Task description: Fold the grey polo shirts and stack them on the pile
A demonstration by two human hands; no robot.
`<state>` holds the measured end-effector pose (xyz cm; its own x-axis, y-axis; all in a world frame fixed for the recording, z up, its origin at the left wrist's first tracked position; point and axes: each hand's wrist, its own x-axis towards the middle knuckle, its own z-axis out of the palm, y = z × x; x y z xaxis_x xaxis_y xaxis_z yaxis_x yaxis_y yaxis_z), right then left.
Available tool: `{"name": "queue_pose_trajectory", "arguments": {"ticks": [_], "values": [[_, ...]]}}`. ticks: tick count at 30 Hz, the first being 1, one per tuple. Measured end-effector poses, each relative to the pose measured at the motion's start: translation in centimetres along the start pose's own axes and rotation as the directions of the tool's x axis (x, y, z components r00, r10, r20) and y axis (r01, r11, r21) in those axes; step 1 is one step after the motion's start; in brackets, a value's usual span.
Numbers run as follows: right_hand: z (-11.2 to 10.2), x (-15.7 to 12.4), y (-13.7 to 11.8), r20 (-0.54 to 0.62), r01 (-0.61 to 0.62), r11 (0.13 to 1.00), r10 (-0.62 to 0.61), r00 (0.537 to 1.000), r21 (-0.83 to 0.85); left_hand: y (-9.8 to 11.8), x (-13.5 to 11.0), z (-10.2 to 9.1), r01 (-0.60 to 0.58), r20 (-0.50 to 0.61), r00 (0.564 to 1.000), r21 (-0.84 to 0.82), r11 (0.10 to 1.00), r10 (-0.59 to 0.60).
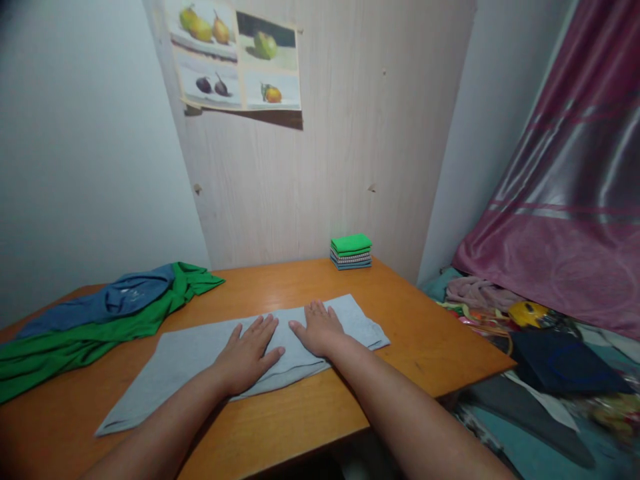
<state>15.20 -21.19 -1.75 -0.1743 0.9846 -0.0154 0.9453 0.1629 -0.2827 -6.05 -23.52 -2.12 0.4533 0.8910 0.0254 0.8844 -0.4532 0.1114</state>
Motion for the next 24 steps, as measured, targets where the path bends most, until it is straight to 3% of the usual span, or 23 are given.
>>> {"name": "queue_pose_trajectory", "arguments": {"ticks": [4, 10, 20, 24], "values": [[-0.7, -0.7, 2.3, -0.006, -0.122, 0.991, 0.122, 0.992, -0.050, 0.0, 0.0, 0.0, 0.009, 0.000, 1.000, -0.002, 1.000, -0.009], [-1.2, -0.8, 4.4, -0.067, -0.211, 0.971, 0.205, 0.976, -0.112, 0.2, 0.0, -0.2, 0.021, 0.004, 1.000, -0.012, 1.000, -0.021], [-1.6, -0.6, 5.6, -0.145, -0.267, 0.957, 0.250, 0.957, -0.111, 0.0, 0.0, -0.2, 0.019, 0.010, 1.000, -0.034, 0.999, -0.019], [-0.8, -0.3, 5.8, -0.147, -0.214, 0.967, 0.194, 0.970, -0.138, 0.3, -0.2, -0.1, 0.014, 0.004, 1.000, -0.075, 0.997, -0.013]]}}
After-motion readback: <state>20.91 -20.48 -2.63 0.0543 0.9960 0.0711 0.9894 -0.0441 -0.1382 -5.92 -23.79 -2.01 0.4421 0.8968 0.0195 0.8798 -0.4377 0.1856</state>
